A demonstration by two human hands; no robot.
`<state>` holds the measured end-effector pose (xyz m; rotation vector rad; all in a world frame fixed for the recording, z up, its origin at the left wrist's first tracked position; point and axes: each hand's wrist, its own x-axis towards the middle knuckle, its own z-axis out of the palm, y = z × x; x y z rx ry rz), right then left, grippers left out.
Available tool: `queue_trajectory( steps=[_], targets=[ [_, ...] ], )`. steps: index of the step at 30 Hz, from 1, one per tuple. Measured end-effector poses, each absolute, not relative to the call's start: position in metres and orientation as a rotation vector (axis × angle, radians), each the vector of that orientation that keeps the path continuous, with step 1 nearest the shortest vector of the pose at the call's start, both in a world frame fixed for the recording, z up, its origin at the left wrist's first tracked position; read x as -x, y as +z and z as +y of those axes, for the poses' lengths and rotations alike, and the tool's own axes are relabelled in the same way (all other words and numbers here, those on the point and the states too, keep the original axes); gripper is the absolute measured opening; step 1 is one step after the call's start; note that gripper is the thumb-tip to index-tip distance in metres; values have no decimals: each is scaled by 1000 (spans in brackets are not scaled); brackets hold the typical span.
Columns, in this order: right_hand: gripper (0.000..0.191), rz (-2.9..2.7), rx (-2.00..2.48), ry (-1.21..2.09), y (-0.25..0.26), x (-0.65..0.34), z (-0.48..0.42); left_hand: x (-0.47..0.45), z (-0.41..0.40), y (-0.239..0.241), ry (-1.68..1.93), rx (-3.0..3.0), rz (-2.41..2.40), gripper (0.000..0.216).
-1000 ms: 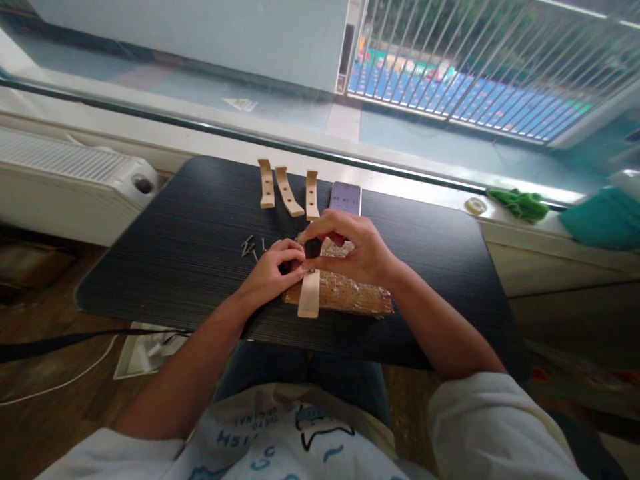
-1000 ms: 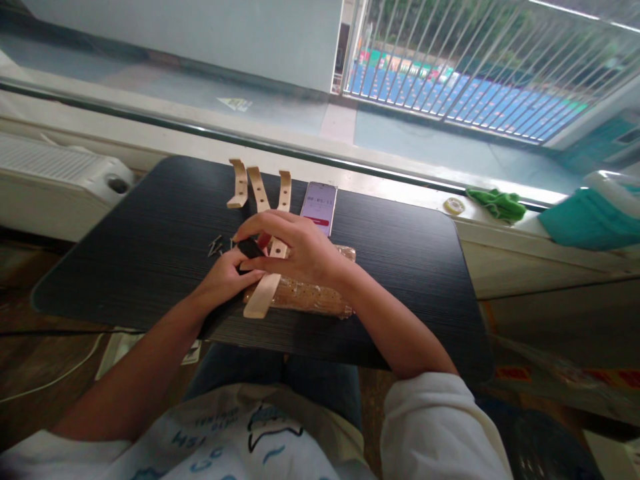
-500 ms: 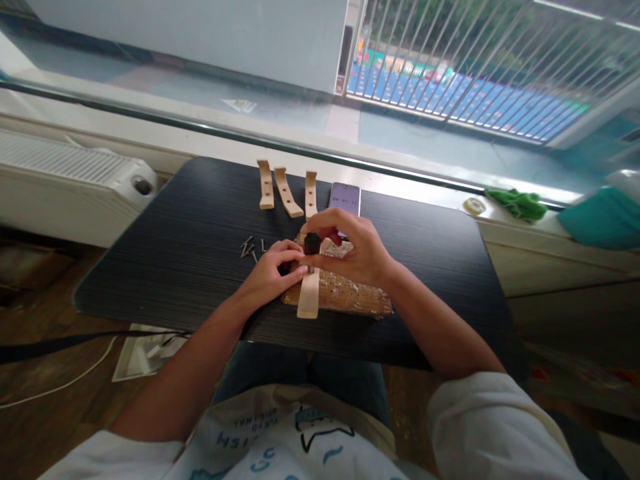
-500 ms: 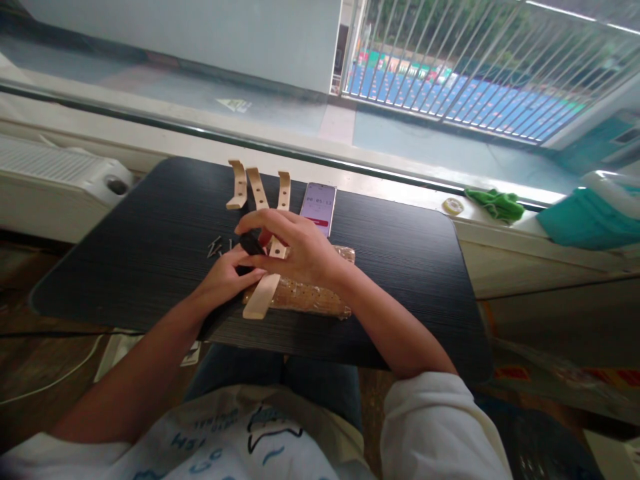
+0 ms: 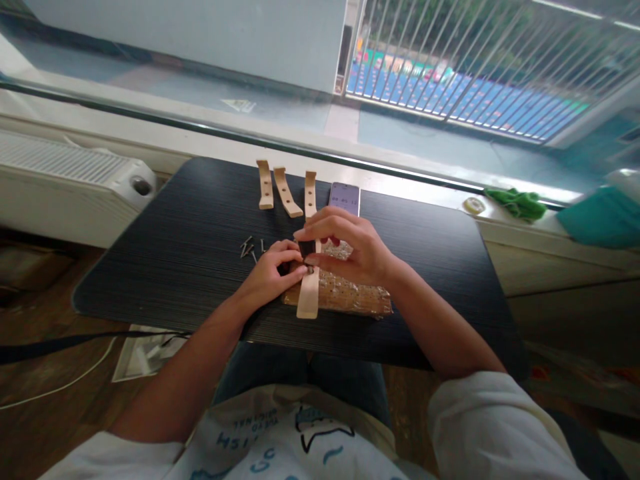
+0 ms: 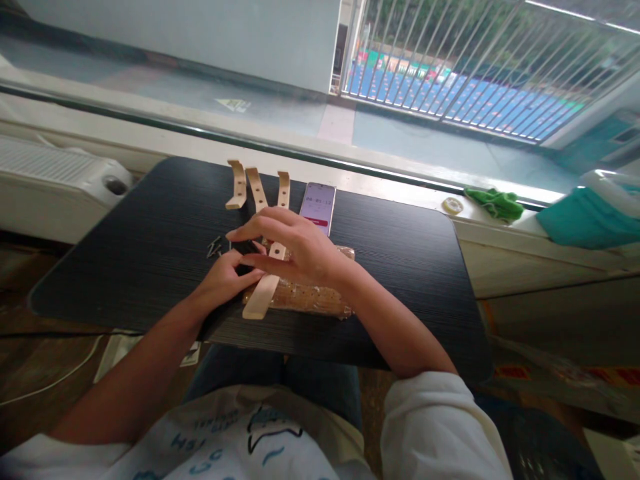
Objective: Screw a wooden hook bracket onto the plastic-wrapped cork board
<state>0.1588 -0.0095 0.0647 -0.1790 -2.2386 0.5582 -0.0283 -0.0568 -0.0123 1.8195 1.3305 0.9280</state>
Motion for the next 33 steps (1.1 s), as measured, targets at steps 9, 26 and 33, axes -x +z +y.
queue_trajectory(
  steps=[9,26,33],
  targets=[
    [21,-2278,207,662,70,-159,-15,27,-57,-10,913,-1815,1309,20],
    [28,-2288,60,978,73,-160,-9,27,-57,-13,945,-1822,1369,20],
    [27,-2320,126,982,74,-163,-9,28,-56,-12,916,-1863,1350,20]
  ],
)
